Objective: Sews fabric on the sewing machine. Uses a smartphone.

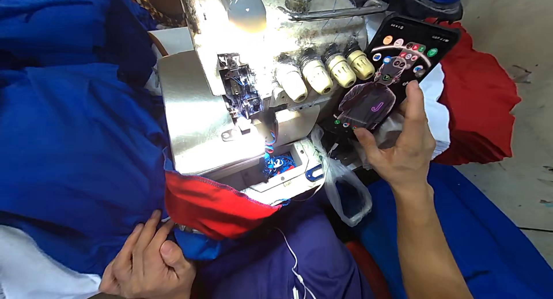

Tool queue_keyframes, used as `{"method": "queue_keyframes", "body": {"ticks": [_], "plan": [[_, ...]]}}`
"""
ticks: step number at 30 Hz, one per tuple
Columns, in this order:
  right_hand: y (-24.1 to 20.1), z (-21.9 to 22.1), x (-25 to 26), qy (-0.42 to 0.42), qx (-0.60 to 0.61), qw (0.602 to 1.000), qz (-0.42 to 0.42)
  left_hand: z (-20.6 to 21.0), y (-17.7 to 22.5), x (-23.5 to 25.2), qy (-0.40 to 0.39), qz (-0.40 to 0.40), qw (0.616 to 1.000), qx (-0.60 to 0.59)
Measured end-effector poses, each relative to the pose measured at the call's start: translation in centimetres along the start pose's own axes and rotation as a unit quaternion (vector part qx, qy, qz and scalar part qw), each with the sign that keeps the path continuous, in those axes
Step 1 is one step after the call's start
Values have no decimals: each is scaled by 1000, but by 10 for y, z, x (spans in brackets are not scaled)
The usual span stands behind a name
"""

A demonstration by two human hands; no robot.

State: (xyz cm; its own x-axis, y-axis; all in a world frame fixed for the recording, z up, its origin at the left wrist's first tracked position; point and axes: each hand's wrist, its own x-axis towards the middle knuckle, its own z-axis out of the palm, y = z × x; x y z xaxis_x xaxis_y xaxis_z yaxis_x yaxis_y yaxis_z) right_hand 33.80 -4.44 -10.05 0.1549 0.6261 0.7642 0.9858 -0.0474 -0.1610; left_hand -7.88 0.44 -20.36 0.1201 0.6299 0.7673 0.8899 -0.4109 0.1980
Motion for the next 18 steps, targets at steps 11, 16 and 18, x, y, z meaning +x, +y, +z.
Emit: {"method": "queue_keyframes", "body": {"ticks": [11,16,18], "plan": [[-1,2,0,14,17,999,24,0,-1,0,1,2,1000,3],[-3,2,0,8,-1,999,36,0,0,1,3,0,1000,1],[-3,3,0,8,0,999,35,0,0,1,3,0,1000,0]]}}
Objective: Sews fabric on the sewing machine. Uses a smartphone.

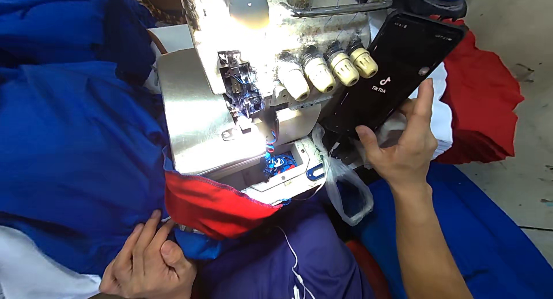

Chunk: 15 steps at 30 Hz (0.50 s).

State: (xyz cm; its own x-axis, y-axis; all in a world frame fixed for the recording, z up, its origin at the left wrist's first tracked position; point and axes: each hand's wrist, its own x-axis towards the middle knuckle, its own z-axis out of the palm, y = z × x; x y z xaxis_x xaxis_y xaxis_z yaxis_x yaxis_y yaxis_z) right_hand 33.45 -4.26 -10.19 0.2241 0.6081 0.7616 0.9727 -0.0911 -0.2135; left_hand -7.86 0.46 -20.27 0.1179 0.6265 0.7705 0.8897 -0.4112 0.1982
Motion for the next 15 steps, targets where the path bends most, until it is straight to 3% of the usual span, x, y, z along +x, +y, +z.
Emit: {"method": "queue_keyframes", "body": {"ticks": [15], "plan": [[-1,5,-3,32,-16,999,-10,0,0,0,-1,0,1000,1]]}}
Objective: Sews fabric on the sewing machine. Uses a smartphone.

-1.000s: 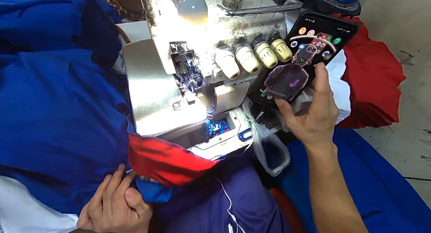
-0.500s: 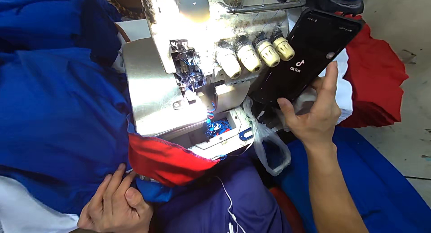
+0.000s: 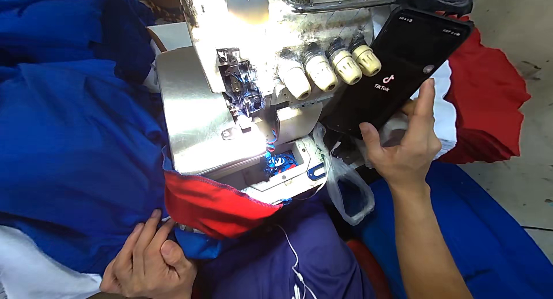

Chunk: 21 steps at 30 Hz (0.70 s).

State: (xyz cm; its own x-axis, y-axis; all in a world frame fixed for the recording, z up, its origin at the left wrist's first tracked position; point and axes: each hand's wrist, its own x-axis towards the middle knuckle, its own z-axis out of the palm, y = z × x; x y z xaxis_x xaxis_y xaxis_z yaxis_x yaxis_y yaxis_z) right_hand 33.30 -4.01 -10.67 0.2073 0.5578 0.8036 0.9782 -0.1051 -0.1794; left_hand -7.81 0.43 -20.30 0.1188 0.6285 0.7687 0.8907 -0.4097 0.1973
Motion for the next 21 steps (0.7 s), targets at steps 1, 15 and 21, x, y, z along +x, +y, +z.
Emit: {"method": "queue_keyframes", "body": {"ticks": [1,15,21], "plan": [[0,0,0,0,1,1000,0,0,0,0,0,1,1000,0],[0,0,0,1,9,1000,-2,1,-1,0,6,4,1000,-2],[1,1,0,3,8,1000,0,1,-2,-1,5,3,1000,-1]]}}
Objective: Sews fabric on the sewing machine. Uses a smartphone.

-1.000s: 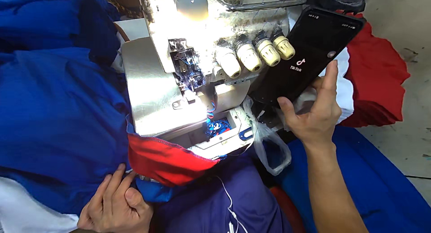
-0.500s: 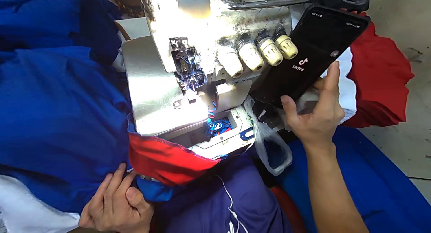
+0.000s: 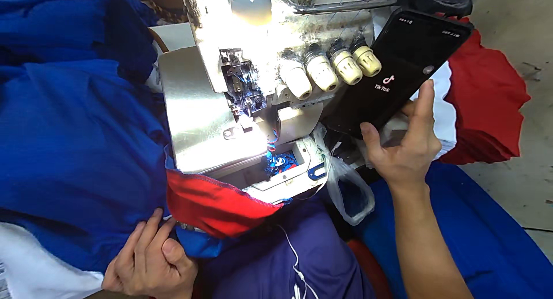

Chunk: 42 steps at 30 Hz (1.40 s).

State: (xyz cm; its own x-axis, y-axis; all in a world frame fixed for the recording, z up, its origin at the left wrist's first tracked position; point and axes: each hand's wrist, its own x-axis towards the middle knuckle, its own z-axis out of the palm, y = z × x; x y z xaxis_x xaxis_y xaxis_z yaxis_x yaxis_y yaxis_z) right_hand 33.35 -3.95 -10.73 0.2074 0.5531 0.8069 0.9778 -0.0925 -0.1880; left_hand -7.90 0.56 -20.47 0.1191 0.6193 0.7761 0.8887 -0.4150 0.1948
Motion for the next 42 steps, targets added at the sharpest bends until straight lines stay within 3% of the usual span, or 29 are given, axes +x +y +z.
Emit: {"method": "queue_keyframes", "body": {"ticks": [42], "plan": [[3,10,-7,54,-23,998,-12,0,2,0,1,1,1000,14]]}}
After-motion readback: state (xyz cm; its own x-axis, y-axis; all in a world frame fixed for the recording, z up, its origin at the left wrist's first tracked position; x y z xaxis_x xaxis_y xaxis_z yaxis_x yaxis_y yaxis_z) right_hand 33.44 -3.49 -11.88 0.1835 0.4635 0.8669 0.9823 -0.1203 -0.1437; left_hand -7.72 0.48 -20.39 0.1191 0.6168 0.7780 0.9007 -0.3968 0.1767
